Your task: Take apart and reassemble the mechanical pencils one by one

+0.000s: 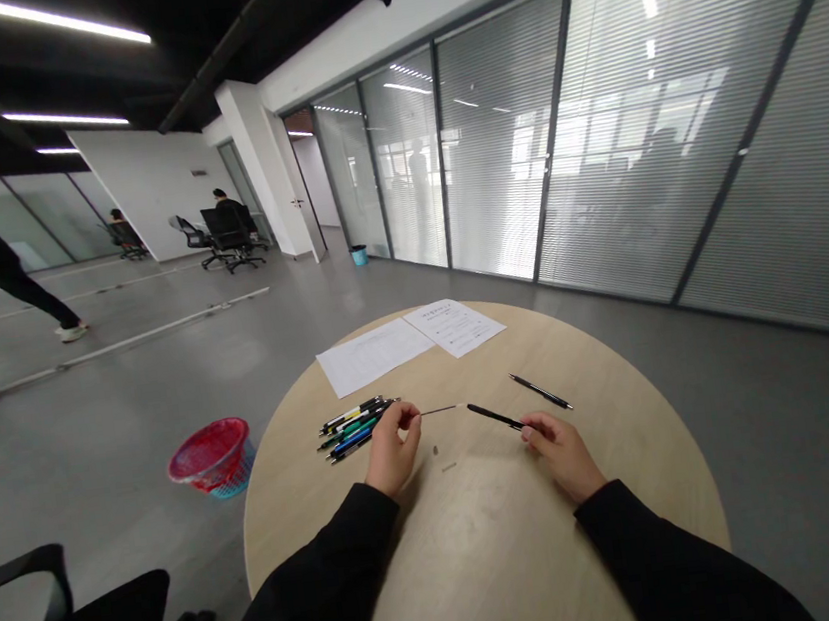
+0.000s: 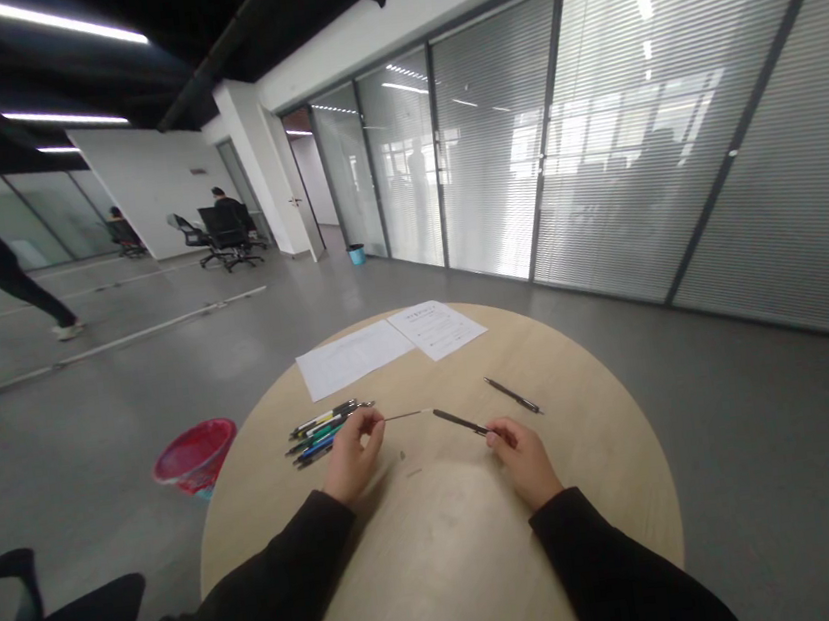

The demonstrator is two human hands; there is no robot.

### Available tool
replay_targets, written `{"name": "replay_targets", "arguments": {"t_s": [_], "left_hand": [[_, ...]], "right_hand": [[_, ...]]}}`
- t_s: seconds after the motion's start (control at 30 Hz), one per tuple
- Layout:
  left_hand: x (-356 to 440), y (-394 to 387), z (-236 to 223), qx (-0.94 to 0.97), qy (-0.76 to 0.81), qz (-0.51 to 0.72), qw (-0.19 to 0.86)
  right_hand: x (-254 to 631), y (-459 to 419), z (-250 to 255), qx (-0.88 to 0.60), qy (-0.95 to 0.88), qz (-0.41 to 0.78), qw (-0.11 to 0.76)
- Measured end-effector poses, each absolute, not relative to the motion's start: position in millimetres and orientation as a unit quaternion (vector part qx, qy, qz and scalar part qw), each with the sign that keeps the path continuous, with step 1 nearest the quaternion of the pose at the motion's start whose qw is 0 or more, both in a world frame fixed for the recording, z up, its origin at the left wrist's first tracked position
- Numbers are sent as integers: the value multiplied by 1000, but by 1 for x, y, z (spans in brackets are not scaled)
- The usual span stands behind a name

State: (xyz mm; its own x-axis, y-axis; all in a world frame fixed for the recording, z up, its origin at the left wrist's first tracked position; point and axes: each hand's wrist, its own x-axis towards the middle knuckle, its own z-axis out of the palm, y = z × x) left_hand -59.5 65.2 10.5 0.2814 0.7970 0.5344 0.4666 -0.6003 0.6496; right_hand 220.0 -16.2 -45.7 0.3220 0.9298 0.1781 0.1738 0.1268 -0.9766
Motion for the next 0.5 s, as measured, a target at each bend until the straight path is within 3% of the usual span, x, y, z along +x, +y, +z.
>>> {"name": "replay_targets", "arguments": {"t_s": [0.5], "left_hand": [[-60, 66, 9, 781, 408, 433, 188]], "right_hand": [[220, -16, -46, -569, -483, 326, 580]]}}
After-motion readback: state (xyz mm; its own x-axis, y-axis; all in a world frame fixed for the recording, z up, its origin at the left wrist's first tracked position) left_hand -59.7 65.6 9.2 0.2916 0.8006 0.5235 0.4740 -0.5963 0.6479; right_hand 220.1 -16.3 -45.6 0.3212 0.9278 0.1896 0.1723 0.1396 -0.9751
